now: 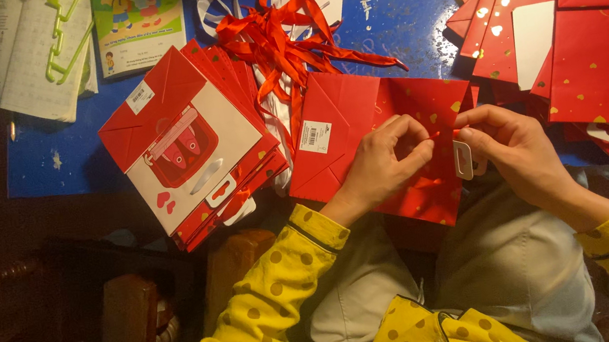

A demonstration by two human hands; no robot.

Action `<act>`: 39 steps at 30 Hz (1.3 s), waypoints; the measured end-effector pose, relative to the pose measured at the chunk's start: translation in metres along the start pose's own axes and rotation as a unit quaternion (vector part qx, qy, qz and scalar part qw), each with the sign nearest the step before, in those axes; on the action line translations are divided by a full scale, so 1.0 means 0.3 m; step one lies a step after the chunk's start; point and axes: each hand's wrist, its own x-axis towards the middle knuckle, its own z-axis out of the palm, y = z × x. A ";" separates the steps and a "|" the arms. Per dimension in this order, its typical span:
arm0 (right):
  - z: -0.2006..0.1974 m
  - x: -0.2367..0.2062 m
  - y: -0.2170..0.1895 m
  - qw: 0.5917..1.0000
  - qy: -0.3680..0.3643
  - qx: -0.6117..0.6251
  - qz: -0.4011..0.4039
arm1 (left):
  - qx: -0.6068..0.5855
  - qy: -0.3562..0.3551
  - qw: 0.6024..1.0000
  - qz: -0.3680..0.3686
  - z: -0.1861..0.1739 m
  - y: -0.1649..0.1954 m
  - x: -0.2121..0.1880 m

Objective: The person ties red and white ribbons through the handles of small red gift bags, then stacks the finished bags on the table. The person handles multiple bags one at a time, threading ribbons and adjusting knots before placing each completed bag into a growing stack.

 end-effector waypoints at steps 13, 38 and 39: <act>-0.006 0.000 0.022 1.000 -0.003 -0.001 -0.011 | -0.134 -0.052 0.989 -0.029 -0.013 -0.074 0.003; 0.005 -0.010 0.041 1.000 -0.013 -0.004 -0.025 | -0.284 0.016 0.954 -0.095 0.042 -0.145 -0.012; 0.006 -0.012 0.038 1.000 -0.011 -0.003 -0.024 | -0.253 0.021 0.964 -0.083 0.041 -0.139 -0.012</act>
